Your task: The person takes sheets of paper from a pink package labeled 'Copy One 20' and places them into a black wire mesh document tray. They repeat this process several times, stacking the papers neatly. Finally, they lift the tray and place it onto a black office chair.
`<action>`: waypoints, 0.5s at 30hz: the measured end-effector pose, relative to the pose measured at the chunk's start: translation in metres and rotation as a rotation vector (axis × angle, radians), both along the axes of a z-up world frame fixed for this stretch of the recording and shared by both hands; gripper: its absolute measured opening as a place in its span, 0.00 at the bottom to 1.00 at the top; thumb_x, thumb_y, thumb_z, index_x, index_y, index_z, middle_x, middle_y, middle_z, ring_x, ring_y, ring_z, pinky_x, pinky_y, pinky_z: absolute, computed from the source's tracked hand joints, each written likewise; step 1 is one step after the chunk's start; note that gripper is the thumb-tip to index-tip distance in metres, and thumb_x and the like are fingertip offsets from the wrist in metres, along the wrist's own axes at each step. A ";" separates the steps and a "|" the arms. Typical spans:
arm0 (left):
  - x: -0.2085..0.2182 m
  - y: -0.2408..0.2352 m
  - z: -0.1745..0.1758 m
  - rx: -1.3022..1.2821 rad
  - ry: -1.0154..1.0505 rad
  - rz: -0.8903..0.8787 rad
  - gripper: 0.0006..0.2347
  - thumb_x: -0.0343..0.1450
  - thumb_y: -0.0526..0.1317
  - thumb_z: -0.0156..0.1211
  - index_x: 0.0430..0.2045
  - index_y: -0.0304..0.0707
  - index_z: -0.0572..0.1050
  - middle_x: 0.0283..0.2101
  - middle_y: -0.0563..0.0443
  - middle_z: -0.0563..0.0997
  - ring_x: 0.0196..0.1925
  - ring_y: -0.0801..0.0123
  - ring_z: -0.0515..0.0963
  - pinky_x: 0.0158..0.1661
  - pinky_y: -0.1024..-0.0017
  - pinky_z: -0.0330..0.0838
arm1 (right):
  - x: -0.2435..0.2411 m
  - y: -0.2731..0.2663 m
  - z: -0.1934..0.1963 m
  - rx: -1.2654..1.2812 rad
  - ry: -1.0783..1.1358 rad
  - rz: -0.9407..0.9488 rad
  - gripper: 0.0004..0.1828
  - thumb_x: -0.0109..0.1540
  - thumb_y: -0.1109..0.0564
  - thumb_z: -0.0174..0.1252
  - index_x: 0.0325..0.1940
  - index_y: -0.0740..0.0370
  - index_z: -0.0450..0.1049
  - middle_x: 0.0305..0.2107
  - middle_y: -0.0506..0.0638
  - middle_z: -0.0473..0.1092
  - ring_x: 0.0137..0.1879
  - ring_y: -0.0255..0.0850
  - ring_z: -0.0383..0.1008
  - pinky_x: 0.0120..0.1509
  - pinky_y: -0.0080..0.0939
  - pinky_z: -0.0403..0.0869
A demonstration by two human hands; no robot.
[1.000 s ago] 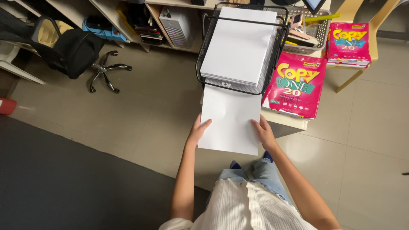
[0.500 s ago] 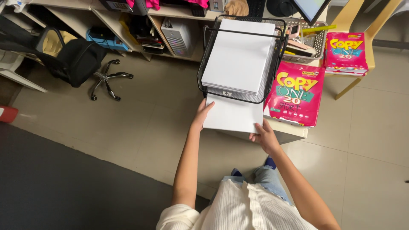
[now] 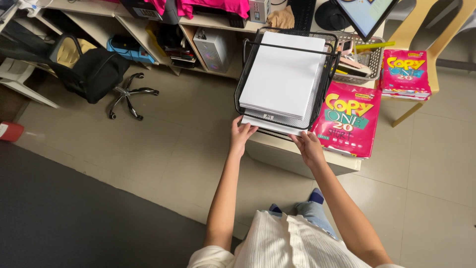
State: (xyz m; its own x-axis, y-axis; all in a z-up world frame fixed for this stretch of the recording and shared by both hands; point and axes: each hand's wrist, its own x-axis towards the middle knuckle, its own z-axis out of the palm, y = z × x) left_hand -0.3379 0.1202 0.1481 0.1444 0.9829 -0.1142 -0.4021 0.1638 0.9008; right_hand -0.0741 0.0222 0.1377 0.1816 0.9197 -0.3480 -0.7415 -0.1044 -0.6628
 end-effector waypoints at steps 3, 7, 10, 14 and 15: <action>0.004 0.011 -0.001 -0.042 0.038 0.051 0.21 0.75 0.30 0.55 0.63 0.29 0.58 0.41 0.41 0.77 0.44 0.58 0.84 0.52 0.63 0.81 | 0.002 -0.001 0.005 -0.020 -0.043 0.010 0.11 0.73 0.58 0.46 0.51 0.71 0.62 0.44 0.66 0.74 0.53 0.47 0.79 0.61 0.35 0.78; 0.010 0.020 -0.007 -0.045 0.042 0.045 0.20 0.75 0.30 0.54 0.62 0.28 0.58 0.42 0.41 0.78 0.44 0.57 0.83 0.52 0.62 0.81 | 0.009 0.006 0.000 0.038 -0.102 -0.002 0.10 0.74 0.60 0.49 0.51 0.73 0.63 0.44 0.64 0.74 0.53 0.48 0.79 0.60 0.37 0.79; 0.013 0.019 -0.008 -0.017 0.011 0.037 0.19 0.75 0.30 0.55 0.60 0.27 0.60 0.45 0.41 0.78 0.45 0.60 0.83 0.53 0.62 0.81 | 0.008 0.005 0.019 0.035 -0.155 -0.018 0.11 0.74 0.60 0.48 0.51 0.74 0.63 0.45 0.67 0.75 0.53 0.50 0.80 0.59 0.38 0.80; 0.020 0.005 -0.019 0.107 0.070 -0.037 0.13 0.77 0.32 0.57 0.54 0.25 0.67 0.50 0.43 0.80 0.52 0.61 0.82 0.57 0.65 0.77 | 0.000 0.001 0.048 0.043 -0.274 -0.014 0.09 0.72 0.59 0.45 0.52 0.69 0.60 0.47 0.62 0.74 0.55 0.52 0.80 0.55 0.41 0.81; 0.022 -0.002 -0.024 0.159 0.183 -0.068 0.13 0.76 0.33 0.58 0.54 0.27 0.71 0.51 0.44 0.81 0.55 0.59 0.80 0.56 0.66 0.75 | -0.003 -0.001 0.053 0.035 -0.291 -0.011 0.09 0.72 0.59 0.44 0.52 0.68 0.61 0.48 0.62 0.73 0.55 0.52 0.79 0.55 0.42 0.81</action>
State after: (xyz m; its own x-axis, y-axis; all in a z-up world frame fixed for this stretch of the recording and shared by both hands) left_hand -0.3158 0.1185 0.1241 0.2017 0.9794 0.0103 -0.2227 0.0356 0.9742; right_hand -0.0768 0.0213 0.1906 0.2790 0.9278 -0.2479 -0.5207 -0.0708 -0.8508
